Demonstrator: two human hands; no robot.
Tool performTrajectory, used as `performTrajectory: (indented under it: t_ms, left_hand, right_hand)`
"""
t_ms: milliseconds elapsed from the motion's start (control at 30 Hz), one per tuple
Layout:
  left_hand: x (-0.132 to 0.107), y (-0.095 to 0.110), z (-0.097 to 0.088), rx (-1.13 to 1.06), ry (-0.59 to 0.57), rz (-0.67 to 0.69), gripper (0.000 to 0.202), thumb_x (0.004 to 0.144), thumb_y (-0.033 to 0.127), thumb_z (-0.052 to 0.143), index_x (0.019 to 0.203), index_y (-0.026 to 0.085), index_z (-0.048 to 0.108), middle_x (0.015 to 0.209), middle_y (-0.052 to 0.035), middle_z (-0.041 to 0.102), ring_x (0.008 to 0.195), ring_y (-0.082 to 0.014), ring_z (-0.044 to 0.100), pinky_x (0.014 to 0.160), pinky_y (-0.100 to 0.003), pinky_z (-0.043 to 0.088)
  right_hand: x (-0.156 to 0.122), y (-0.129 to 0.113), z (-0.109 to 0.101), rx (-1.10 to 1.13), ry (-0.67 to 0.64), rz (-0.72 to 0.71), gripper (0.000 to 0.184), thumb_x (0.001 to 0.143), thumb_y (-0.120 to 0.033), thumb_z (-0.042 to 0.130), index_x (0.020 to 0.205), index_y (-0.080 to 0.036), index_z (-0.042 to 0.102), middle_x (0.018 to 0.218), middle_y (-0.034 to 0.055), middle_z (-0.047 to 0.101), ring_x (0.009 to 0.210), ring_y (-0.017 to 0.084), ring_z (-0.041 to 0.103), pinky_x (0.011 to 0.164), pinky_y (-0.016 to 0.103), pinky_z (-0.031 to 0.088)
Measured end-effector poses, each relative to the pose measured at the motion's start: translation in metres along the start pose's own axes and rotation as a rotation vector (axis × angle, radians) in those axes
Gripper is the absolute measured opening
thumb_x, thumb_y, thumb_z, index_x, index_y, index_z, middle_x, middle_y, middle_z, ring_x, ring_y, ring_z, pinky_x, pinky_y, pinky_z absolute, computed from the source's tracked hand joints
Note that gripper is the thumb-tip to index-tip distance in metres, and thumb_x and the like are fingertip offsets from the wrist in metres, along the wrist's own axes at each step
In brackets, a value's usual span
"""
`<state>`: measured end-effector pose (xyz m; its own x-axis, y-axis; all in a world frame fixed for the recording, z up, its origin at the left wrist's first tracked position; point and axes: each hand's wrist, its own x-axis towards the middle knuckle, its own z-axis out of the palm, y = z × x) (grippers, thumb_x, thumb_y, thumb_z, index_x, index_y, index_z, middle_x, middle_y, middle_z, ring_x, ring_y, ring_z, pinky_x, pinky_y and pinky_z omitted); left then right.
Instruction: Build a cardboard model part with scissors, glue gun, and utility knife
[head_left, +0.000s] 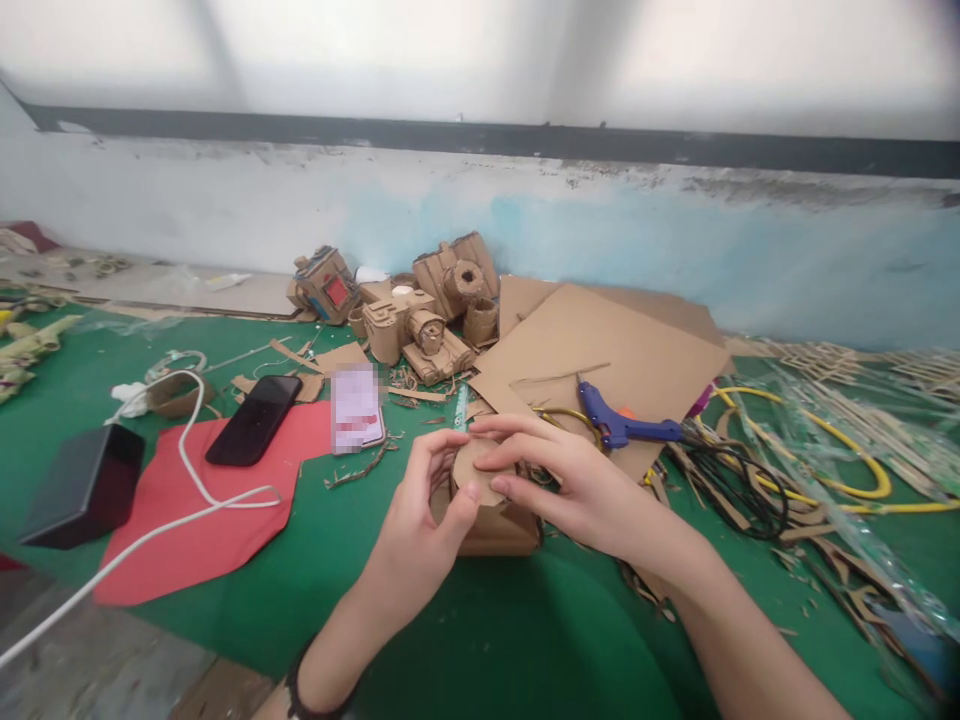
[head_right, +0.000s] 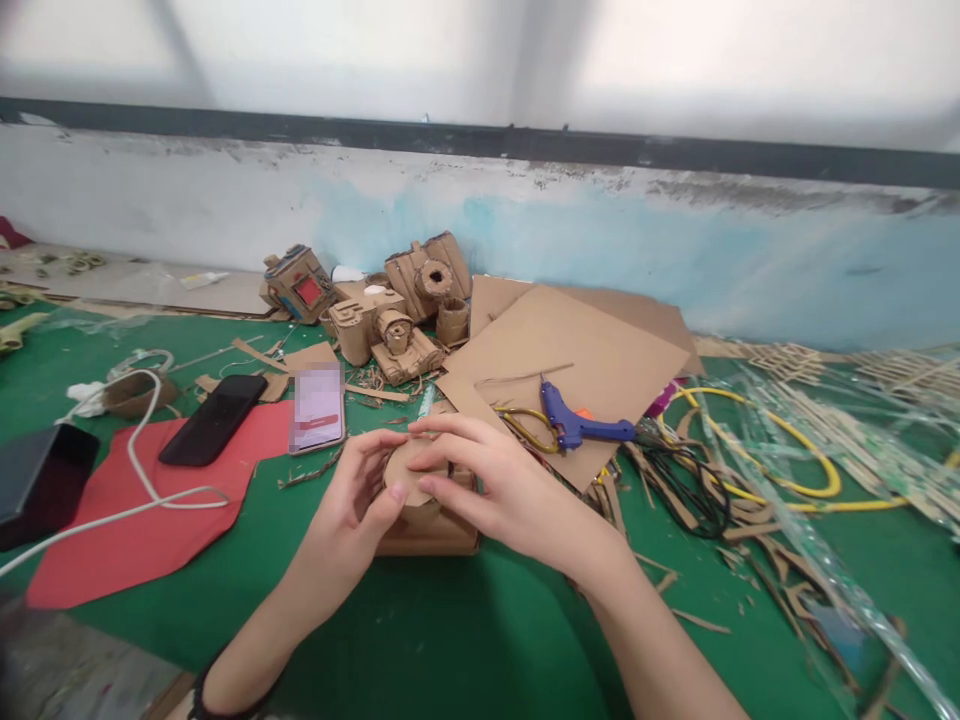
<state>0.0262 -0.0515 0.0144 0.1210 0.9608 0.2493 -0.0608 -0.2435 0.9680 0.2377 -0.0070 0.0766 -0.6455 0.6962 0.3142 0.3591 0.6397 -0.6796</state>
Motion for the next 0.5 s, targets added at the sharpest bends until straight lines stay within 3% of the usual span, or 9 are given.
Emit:
performTrajectory:
  t_ms: [200,500]
  left_hand:
    - [0.0,-0.009,-0.009,-0.07,-0.054,-0.009,0.052,0.102,0.053,0.075,0.14,0.026,0.053,0.15,-0.0154,0.068,0.143,-0.0306,0.065,0.122,-0.046,0.053]
    - [0.002,-0.012,-0.012,-0.107,-0.104,0.029,0.058,0.096,0.051,0.084,0.141,0.027,0.056,0.153,-0.0145,0.068,0.145,-0.0303,0.065,0.123,-0.045,0.051]
  right_hand:
    - [-0.004,0.001,0.002,-0.065,0.044,-0.126,0.015,0.107,-0.027,0.07,0.12,-0.027,0.079,0.146,0.0091,0.076,0.136,0.028,0.071,0.113,0.047,0.06]
    - [-0.015,-0.003,0.007,-0.34,0.141,-0.248,0.023,0.106,-0.022,0.071,0.127,-0.027,0.078,0.136,0.0067,0.082,0.137,0.029,0.072,0.112,0.046,0.064]
